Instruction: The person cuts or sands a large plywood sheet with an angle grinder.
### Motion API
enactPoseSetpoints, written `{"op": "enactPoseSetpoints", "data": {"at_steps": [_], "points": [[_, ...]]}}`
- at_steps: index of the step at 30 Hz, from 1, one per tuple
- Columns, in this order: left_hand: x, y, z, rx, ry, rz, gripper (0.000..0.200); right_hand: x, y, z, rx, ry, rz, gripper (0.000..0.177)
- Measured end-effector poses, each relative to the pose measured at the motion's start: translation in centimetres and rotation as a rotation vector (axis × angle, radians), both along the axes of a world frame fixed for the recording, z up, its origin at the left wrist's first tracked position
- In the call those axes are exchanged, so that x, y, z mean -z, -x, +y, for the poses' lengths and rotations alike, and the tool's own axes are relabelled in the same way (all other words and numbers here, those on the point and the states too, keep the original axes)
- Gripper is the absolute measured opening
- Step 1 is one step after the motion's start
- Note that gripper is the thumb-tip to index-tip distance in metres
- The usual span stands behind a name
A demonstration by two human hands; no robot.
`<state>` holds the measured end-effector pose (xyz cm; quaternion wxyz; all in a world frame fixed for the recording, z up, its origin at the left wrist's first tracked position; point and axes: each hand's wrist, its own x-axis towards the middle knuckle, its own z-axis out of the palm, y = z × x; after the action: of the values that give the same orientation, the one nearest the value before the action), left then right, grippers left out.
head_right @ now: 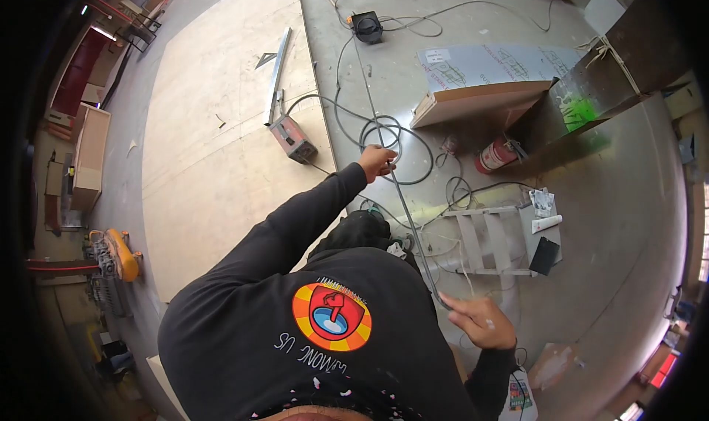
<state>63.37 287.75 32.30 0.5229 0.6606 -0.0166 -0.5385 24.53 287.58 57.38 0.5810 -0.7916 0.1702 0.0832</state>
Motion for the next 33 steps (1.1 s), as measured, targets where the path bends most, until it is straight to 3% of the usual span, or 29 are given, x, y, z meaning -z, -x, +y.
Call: {"op": "enactPoseSetpoints", "data": {"at_steps": [1,3,8,11,13,15,16,17,20,22,24,25,26,27,28,30,31,33], "points": [[-0.1,-0.6,0.0,0.000,-0.002,0.006,0.041,-1.1,0.7,-0.4,0.000,-0.002,0.006,0.039],[-0.4,-1.3,0.1,0.066,0.014,-0.042,0.022,-3.3,2.0,-1.3,-0.137,-0.005,0.080,0.038],[-1.2,-1.7,-0.6,0.005,0.125,-0.032,0.024,-2.8,3.5,-3.7,-0.050,-0.259,-0.087,0.032],[0.3,-2.1,-0.5,0.101,0.098,-0.584,0.030,-0.6,1.3,-6.0,-0.190,-0.295,-0.138,0.032],[-2.9,-2.8,0.4,0.154,0.105,-0.634,0.030,1.3,-1.4,-7.0,0.027,-0.178,-0.201,0.047],[-3.9,-3.5,1.2,0.253,0.167,-0.784,0.030,3.5,-6.4,-6.8,0.400,-0.387,-0.108,0.061],[-3.7,-3.5,1.6,0.237,0.301,-0.939,0.030,5.0,-9.1,-7.4,0.478,-0.462,-0.083,0.064],[-6.3,-3.5,2.2,0.319,0.260,-0.816,0.029,6.4,-12.1,-8.1,0.559,-0.538,-0.056,0.067],[-9.6,-2.6,4.2,0.465,0.455,-0.732,0.019,9.8,-22.2,-10.0,0.543,-0.735,-0.060,0.070],[-14.5,-3.3,5.4,0.790,0.521,-0.675,0.018,12.6,-29.5,-11.0,0.505,-0.785,-0.029,0.073],[-15.4,-4.2,5.3,1.015,0.694,-0.789,0.022,13.9,-36.7,-12.0,0.459,-0.917,0.060,0.079],[-16.4,-4.8,5.4,1.014,0.693,-0.777,0.022,14.1,-40.1,-12.5,0.427,-0.997,0.132,0.082],[-17.5,-5.7,5.2,1.059,0.738,-0.806,0.024,15.7,-43.4,-13.2,0.570,-0.997,0.198,0.077],[-18.3,-6.4,5.1,1.102,0.783,-0.838,0.027,21.1,-46.1,-16.2,0.584,-1.279,0.326,0.059],[-18.6,-7.0,5.1,1.097,0.782,-0.838,0.027,21.2,-48.0,-16.5,0.583,-1.278,0.330,0.059],[-18.9,-8.7,5.4,1.140,0.697,-0.894,0.027,20.6,-51.4,-15.8,0.886,-0.780,0.191,0.035],[-18.7,-9.5,5.7,1.136,0.696,-0.890,0.027,20.1,-52.0,-15.8,0.884,-0.778,0.196,0.035],[-17.6,-11.3,6.3,0.988,0.764,-0.835,0.038,18.5,-52.9,-16.1,0.421,-0.751,0.171,0.027]]}}
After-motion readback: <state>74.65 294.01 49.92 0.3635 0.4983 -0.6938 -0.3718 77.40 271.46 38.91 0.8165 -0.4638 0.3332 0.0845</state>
